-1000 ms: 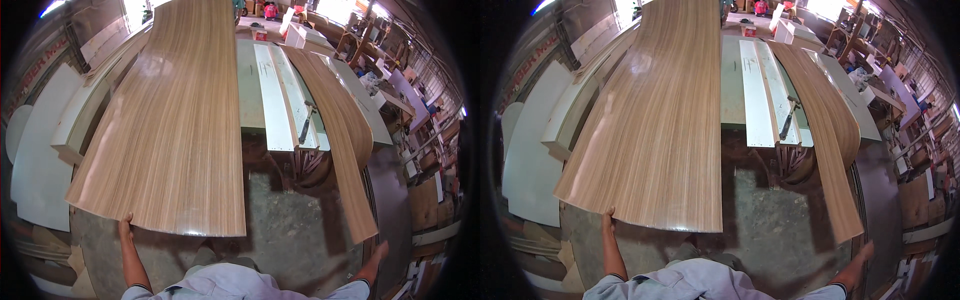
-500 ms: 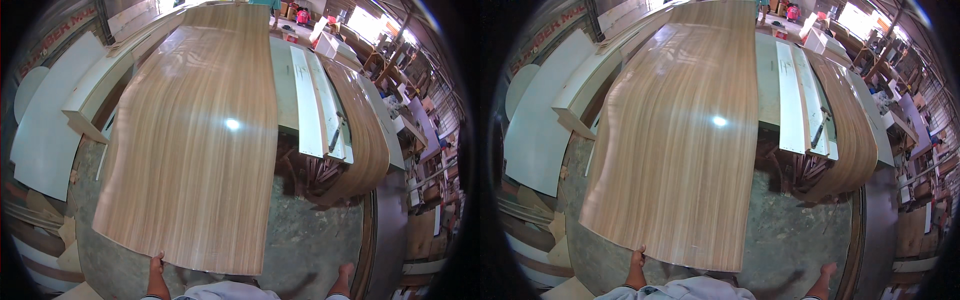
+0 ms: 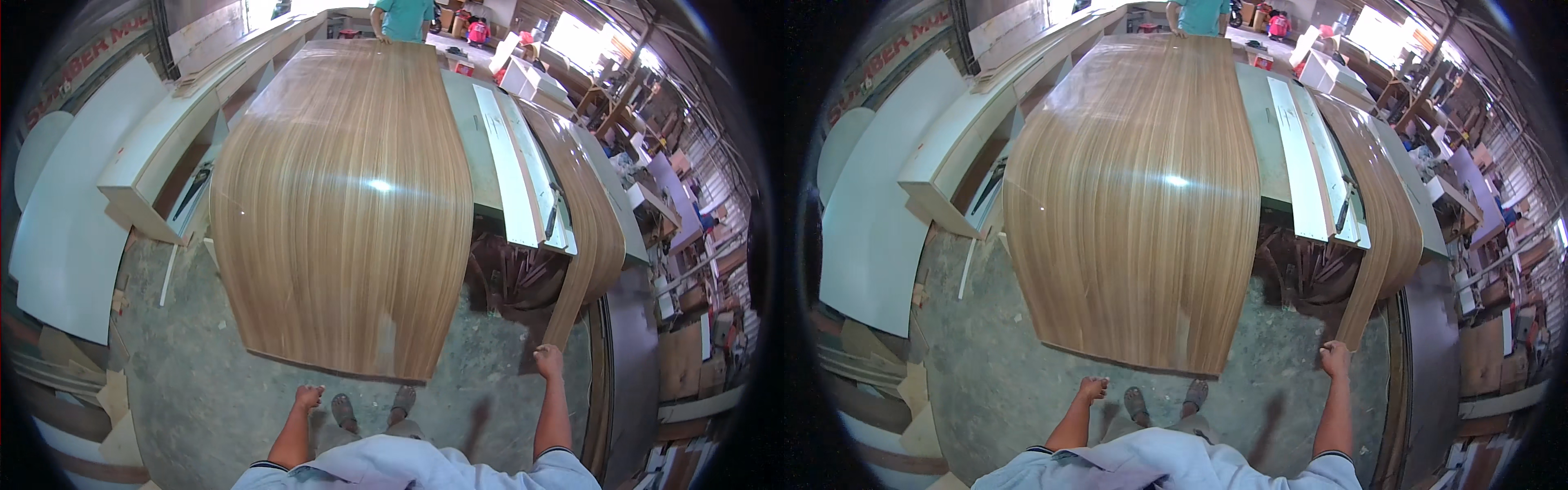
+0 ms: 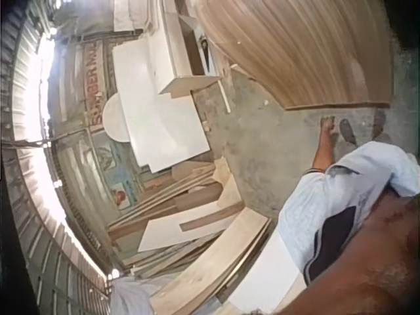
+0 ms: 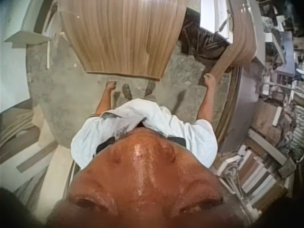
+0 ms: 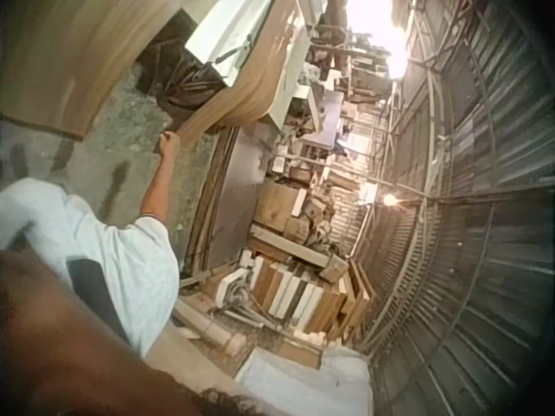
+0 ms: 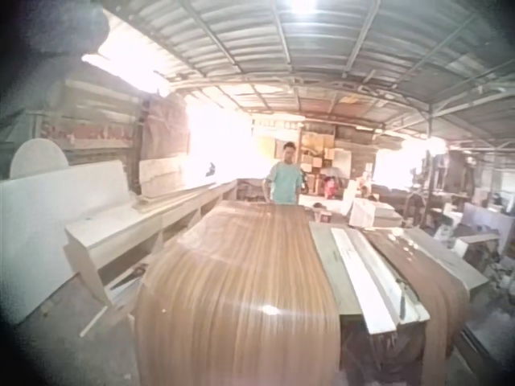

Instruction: The person applies wood-grain laminate sheets onto large furniture panels by hand, smoothing the surface with their palms and using a hammer to tap the edges for a secure fit.

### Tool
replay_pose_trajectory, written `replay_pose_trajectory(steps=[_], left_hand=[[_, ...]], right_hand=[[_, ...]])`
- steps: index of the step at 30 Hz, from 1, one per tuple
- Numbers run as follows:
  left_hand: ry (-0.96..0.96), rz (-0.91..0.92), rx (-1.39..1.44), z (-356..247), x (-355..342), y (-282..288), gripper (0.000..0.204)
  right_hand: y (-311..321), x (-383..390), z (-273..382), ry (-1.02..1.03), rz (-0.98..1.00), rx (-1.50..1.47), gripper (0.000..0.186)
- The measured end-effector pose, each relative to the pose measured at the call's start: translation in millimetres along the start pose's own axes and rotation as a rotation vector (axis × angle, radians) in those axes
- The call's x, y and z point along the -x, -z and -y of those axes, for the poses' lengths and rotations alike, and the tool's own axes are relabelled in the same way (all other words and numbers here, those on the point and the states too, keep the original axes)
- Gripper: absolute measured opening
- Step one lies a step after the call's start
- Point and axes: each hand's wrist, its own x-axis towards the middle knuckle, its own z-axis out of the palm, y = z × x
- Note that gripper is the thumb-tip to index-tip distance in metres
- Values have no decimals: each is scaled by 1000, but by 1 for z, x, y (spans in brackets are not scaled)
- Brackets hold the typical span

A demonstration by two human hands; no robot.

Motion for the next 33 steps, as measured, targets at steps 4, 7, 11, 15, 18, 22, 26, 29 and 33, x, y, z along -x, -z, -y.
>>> replay_pose_trajectory(steps=[4, 7, 11, 15, 18, 22, 26, 29, 33], left_hand=[[-156, -95, -243, -35, -26, 63, 39], [-233, -430, -228, -63, -62, 165, 42], [-391, -546, -337, -212, -89, 199, 44], [-514, -640, -204, -341, -104, 266, 37], [-580, -690, -194, -429, -127, 285, 37], [-552, -755, -203, -517, -166, 328, 45], [-544, -787, -198, -594, -234, 326, 65], [-534, -944, -325, -611, -275, 397, 86], [-520, -972, -293, -637, -333, 413, 87]], right_hand=[[-13, 19, 42, 11, 56, -51, 28], [-31, -6, 107, 11, 48, -189, 28], [0, -71, 160, 78, -41, -404, 36], [-12, -196, 257, 168, -57, -488, 49], [-35, -312, 310, 140, -34, -513, 63], [-72, -434, 379, 85, -39, -390, 82], [-99, -503, 392, -109, 9, -321, 89], [-117, -525, 428, -170, 90, -212, 87], [-134, -560, 403, -195, -90, -287, 75]])
